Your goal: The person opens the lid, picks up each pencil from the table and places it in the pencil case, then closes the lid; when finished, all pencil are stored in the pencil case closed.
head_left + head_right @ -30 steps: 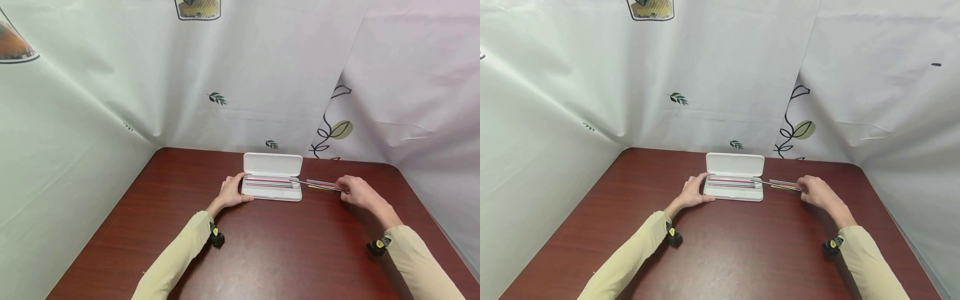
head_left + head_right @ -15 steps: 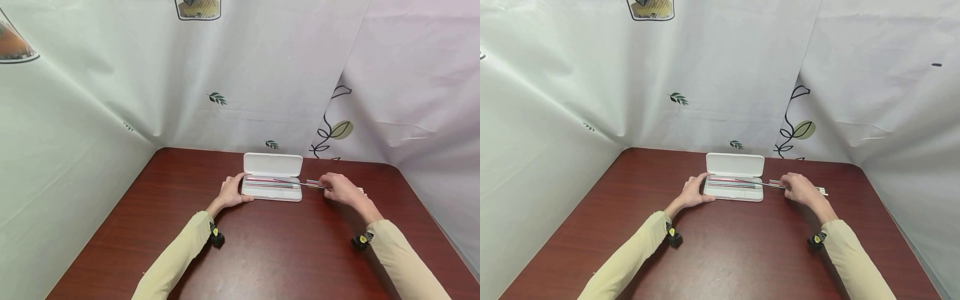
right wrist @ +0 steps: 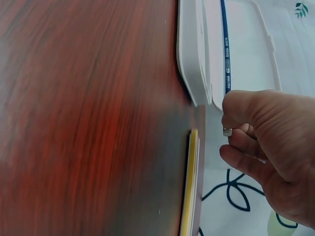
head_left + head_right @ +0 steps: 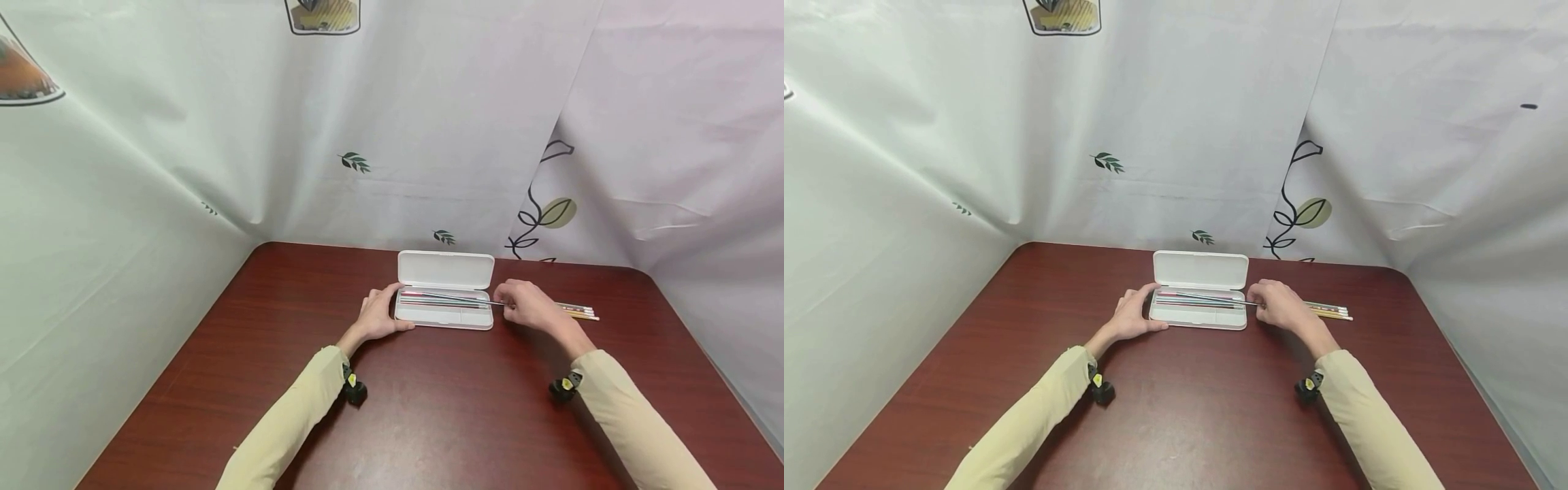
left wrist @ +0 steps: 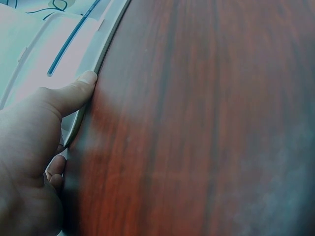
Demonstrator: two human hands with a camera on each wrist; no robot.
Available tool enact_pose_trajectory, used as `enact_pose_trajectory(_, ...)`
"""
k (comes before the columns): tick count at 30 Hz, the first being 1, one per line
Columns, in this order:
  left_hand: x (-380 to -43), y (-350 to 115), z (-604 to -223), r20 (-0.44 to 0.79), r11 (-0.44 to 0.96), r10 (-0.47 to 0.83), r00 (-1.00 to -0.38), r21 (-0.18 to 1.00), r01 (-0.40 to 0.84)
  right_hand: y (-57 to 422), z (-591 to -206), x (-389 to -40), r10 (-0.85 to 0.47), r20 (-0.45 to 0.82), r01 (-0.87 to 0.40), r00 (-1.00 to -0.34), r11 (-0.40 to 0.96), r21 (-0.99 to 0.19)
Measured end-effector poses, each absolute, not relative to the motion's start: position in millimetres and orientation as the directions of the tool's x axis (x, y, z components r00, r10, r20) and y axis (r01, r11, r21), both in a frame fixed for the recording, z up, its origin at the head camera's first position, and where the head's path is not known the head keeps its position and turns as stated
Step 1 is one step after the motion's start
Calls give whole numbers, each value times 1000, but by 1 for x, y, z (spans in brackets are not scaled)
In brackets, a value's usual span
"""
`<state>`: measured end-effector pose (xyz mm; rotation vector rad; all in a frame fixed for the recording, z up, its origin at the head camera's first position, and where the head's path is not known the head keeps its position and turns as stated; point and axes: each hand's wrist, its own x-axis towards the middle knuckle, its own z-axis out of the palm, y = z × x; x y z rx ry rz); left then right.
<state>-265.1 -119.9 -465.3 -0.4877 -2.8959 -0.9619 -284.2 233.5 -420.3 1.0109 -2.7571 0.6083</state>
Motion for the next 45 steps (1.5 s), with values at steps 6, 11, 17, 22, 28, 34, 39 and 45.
enact_pose_trajectory(6, -265, -120, -464, 146, 757, 277, -950, 576, 309, 221, -419, -285, -605, 262, -659, -752, 680, -322)
enact_pose_trajectory(11, -265, -120, -465, 153, 753, 280, -948, 577, 316, 213, -420, -287, -624, 279, -683, -730, 664, -304)
enact_pose_trajectory(17, -266, -120, -467, 157, 754, 276, -948, 577, 315, 204, -422, -290, -649, 254, -696, -717, 648, -310)
enact_pose_trajectory(22, -265, -120, -466, 154, 752, 279, -948, 579, 315, 198, -423, -292, -655, 231, -693, -719, 650, -314)
enact_pose_trajectory(28, -265, -120, -466, 149, 755, 278, -949, 577, 312, 194, -424, -294, -661, 224, -695, -716, 649, -308)
enact_pose_trajectory(34, -266, -120, -467, 157, 758, 279, -947, 570, 318, 192, -424, -294, -664, 221, -697, -714, 646, -311)
enact_pose_trajectory(39, -267, -120, -467, 163, 755, 281, -946, 572, 322, 194, -423, -293, -674, 243, -714, -698, 626, -314)
enact_pose_trajectory(45, -266, -120, -466, 160, 747, 281, -946, 583, 320, 207, -422, -289, -636, 296, -701, -713, 632, -331)
